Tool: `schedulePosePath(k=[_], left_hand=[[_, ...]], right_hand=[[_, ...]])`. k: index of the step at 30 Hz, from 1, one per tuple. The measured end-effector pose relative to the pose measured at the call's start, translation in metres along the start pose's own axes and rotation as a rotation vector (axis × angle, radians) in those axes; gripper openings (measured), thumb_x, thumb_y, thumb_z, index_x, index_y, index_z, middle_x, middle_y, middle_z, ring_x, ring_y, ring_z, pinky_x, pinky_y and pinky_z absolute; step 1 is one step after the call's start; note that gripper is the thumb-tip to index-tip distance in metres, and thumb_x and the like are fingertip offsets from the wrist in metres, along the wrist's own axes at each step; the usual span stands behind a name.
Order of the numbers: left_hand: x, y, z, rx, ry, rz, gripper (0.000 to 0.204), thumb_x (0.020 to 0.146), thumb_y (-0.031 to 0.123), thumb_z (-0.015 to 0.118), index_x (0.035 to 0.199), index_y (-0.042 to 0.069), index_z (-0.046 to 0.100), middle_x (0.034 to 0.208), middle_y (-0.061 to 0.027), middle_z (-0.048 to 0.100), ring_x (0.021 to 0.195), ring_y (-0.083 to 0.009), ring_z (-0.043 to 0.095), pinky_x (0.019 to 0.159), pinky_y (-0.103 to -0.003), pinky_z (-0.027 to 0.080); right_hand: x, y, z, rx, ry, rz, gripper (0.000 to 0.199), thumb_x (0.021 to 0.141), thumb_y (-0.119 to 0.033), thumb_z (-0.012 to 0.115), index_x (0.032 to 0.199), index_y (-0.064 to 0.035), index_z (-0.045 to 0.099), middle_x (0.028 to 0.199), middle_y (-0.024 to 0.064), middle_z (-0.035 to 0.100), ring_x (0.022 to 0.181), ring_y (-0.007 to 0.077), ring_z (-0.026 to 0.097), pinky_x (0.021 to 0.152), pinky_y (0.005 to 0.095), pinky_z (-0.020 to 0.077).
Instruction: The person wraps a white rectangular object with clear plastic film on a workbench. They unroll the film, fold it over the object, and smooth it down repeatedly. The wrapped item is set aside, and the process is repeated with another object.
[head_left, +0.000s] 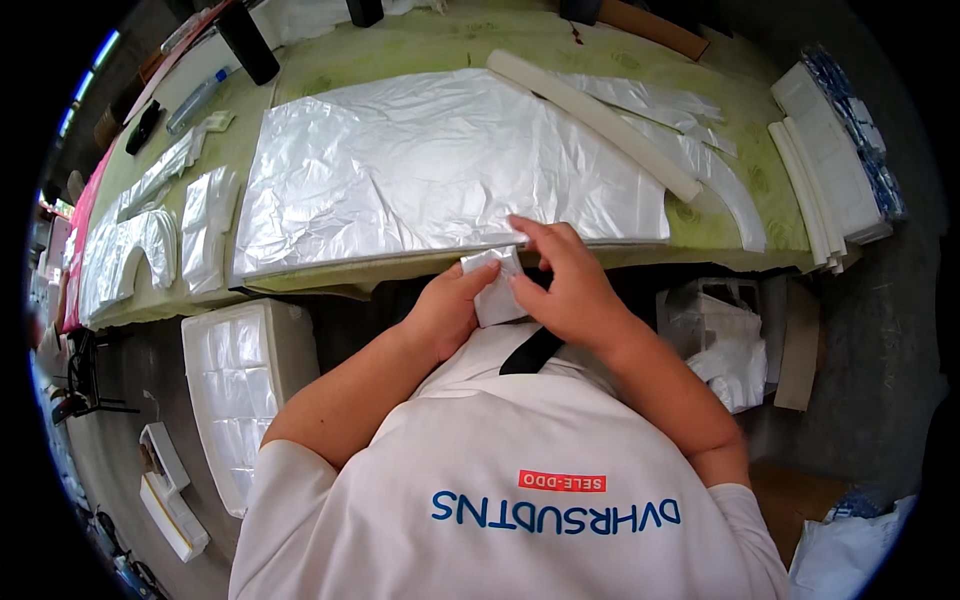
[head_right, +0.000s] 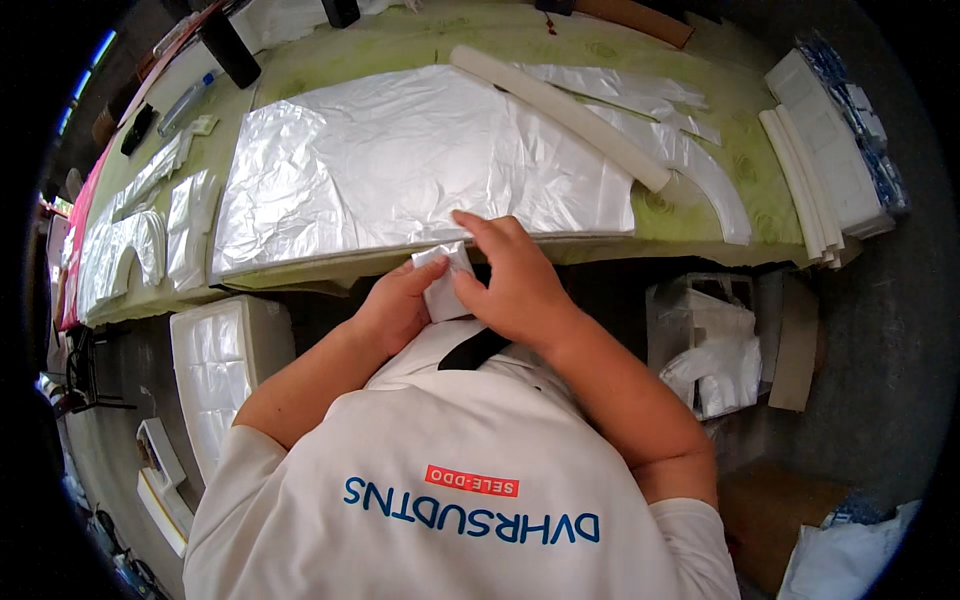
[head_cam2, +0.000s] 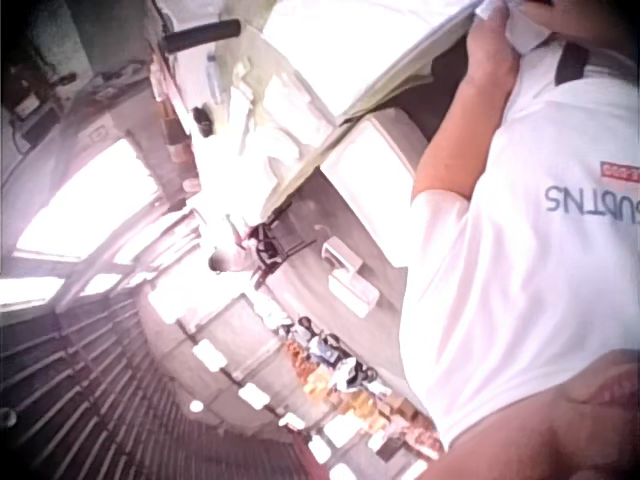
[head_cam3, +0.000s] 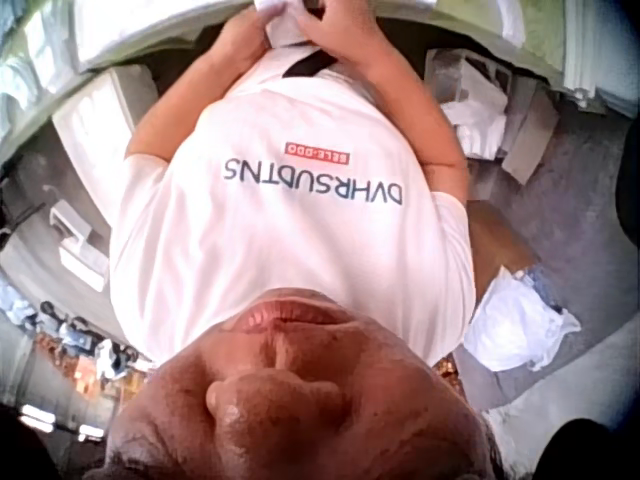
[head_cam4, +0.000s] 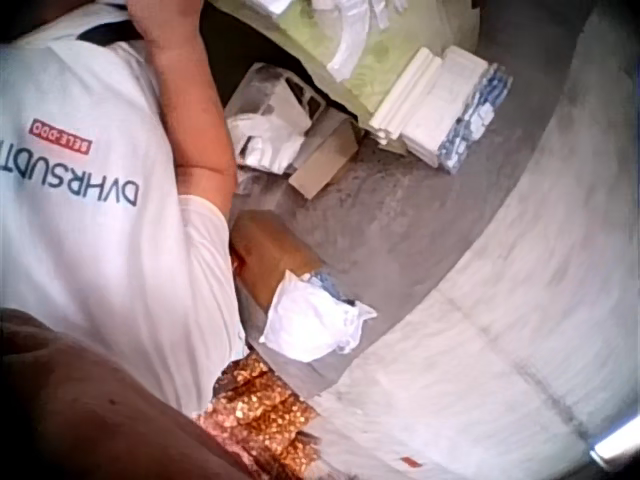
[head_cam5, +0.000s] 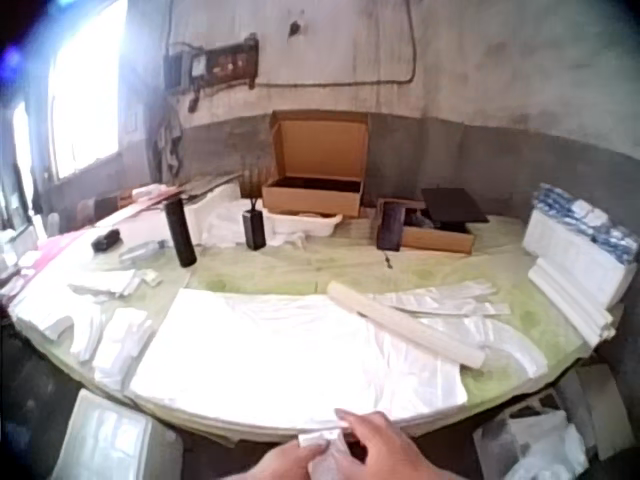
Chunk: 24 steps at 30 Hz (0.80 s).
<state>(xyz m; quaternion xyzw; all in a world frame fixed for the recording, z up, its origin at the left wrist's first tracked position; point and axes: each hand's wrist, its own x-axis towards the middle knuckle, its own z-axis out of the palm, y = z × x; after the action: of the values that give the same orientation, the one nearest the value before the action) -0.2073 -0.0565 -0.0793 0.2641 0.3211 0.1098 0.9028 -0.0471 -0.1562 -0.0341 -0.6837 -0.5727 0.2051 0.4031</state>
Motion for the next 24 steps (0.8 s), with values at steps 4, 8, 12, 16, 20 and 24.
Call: schedulePosePath(k=[4, 8, 12, 16, 20, 24], left_hand=[[-0.007, -0.009, 0.006, 0.165, 0.062, 0.208, 0.029, 0.102, 0.021, 0.061, 0.126, 0.005, 0.057, 0.114, -0.0066, 0.066, 0.101, -0.0148, 0.064, 0.088, -0.032, 0.053], [-0.009, -0.008, 0.005, 0.239, 0.085, 0.280, 0.021, 0.101, 0.019, 0.064, 0.116, 0.006, 0.058, 0.104, -0.0031, 0.066, 0.091, -0.0098, 0.060, 0.080, -0.026, 0.051], [-0.014, -0.007, 0.013, 0.144, 0.087, 0.337, 0.019, 0.101, 0.020, 0.064, 0.113, 0.007, 0.059, 0.100, -0.0020, 0.065, 0.088, -0.0087, 0.059, 0.078, -0.025, 0.050], [-0.015, -0.003, 0.012, 0.241, 0.082, 0.344, 0.022, 0.102, 0.018, 0.062, 0.119, 0.005, 0.056, 0.106, -0.0048, 0.066, 0.096, -0.0118, 0.062, 0.085, -0.028, 0.052], [-0.021, 0.010, 0.029, -0.092, 0.149, 0.350, 0.027, 0.103, 0.019, 0.056, 0.126, 0.004, 0.053, 0.116, -0.0088, 0.064, 0.108, -0.0191, 0.063, 0.096, -0.034, 0.051], [-0.015, 0.019, 0.020, -0.218, 0.086, 0.417, 0.029, 0.105, 0.022, 0.049, 0.126, 0.004, 0.053, 0.121, -0.0118, 0.063, 0.113, -0.0247, 0.063, 0.100, -0.041, 0.050]], right_hand=[[-0.011, 0.010, 0.018, 0.446, 0.066, 0.253, 0.044, 0.092, -0.013, 0.070, 0.133, -0.0030, 0.057, 0.099, 0.0037, 0.058, 0.080, 0.0108, 0.054, 0.076, 0.0256, 0.0493], [-0.001, 0.015, 0.029, 0.627, 0.140, 0.259, 0.028, 0.096, -0.007, 0.066, 0.123, -0.0023, 0.058, 0.092, -0.0014, 0.057, 0.076, 0.0057, 0.050, 0.071, 0.0225, 0.0470], [0.003, 0.012, 0.031, 0.750, 0.190, 0.261, 0.024, 0.099, -0.005, 0.062, 0.122, -0.0032, 0.057, 0.091, -0.0021, 0.056, 0.078, 0.0051, 0.051, 0.069, 0.0221, 0.0454], [0.000, 0.012, 0.037, 0.692, 0.147, 0.161, 0.027, 0.100, -0.006, 0.061, 0.126, -0.0027, 0.054, 0.094, -0.0015, 0.057, 0.081, 0.0054, 0.051, 0.073, 0.0219, 0.0454], [0.003, 0.014, 0.036, 0.707, 0.187, 0.113, 0.041, 0.100, -0.007, 0.061, 0.139, -0.0009, 0.048, 0.116, 0.0067, 0.059, 0.095, 0.0107, 0.055, 0.083, 0.0264, 0.0485], [-0.009, 0.000, 0.031, 0.458, -0.013, -0.036, 0.060, 0.100, -0.010, 0.061, 0.154, -0.0012, 0.036, 0.145, 0.0171, 0.049, 0.118, 0.0200, 0.055, 0.095, 0.0319, 0.0485]])
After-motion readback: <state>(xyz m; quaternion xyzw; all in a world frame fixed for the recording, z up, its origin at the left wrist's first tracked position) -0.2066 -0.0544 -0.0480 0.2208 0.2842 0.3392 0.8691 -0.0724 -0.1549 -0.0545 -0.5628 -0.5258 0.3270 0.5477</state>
